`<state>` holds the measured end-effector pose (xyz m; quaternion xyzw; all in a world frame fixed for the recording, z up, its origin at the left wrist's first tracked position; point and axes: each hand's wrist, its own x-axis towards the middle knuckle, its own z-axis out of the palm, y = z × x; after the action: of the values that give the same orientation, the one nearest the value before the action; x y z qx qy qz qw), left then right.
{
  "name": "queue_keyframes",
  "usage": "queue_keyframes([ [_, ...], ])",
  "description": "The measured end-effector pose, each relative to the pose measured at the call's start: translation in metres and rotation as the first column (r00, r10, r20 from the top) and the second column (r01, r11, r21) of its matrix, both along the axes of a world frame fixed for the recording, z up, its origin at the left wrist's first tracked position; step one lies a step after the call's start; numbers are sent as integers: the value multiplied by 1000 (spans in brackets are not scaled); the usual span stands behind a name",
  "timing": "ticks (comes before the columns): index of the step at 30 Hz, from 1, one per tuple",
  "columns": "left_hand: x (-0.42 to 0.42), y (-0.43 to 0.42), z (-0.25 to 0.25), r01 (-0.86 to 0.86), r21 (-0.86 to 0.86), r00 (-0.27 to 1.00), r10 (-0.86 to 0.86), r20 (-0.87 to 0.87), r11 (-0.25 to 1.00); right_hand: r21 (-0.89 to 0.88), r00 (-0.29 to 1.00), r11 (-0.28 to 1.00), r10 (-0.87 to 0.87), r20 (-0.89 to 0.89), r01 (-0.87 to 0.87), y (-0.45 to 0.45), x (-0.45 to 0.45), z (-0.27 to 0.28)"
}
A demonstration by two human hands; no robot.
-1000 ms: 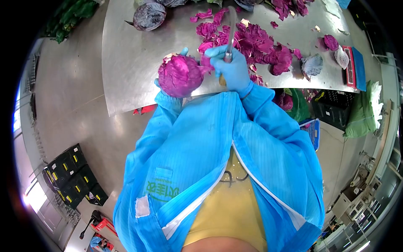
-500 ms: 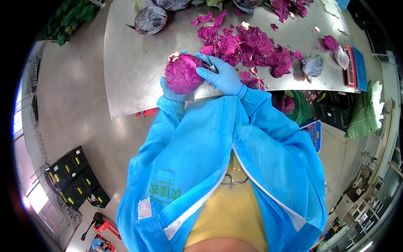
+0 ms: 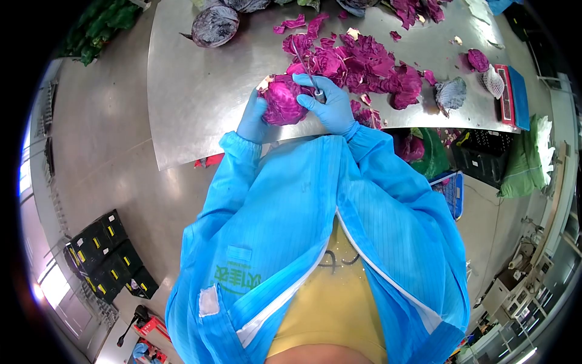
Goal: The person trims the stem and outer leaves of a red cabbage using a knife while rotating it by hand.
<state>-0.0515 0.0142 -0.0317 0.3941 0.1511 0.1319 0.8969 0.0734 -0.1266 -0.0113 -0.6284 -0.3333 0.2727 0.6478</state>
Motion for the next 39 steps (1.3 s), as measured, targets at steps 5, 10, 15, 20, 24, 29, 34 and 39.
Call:
queue_keyframes([
  [5,6,-12,-13,-207,276,972,229,-49,938,-57,987,996,-52,155,61,-4,-3,-21],
  [10,2,-11,-35,-186,383,980,196,11,905,-121,984,991,-27,174,49,-6,-1,-34],
  [15,-1,-12,-44,-155,327,988,147,49,932,-50,873,977,160,-460,-205,-7,15,-38],
  [20,-2,-9,-55,-154,354,988,151,36,922,-44,779,988,91,-620,-150,-7,13,-54],
  [24,-3,-8,-55,-151,291,988,153,17,945,-77,688,993,-117,-716,88,-5,3,-50],
  [29,-5,-8,-55,-185,180,983,184,21,966,-112,772,983,-185,-608,148,-10,6,-58],
  [34,-8,-4,-58,-166,62,986,166,2,984,-133,799,953,-301,-522,272,-13,12,-60],
  [39,-12,2,-55,-141,-10,990,141,19,990,-159,843,881,-472,-258,445,-13,21,-50],
])
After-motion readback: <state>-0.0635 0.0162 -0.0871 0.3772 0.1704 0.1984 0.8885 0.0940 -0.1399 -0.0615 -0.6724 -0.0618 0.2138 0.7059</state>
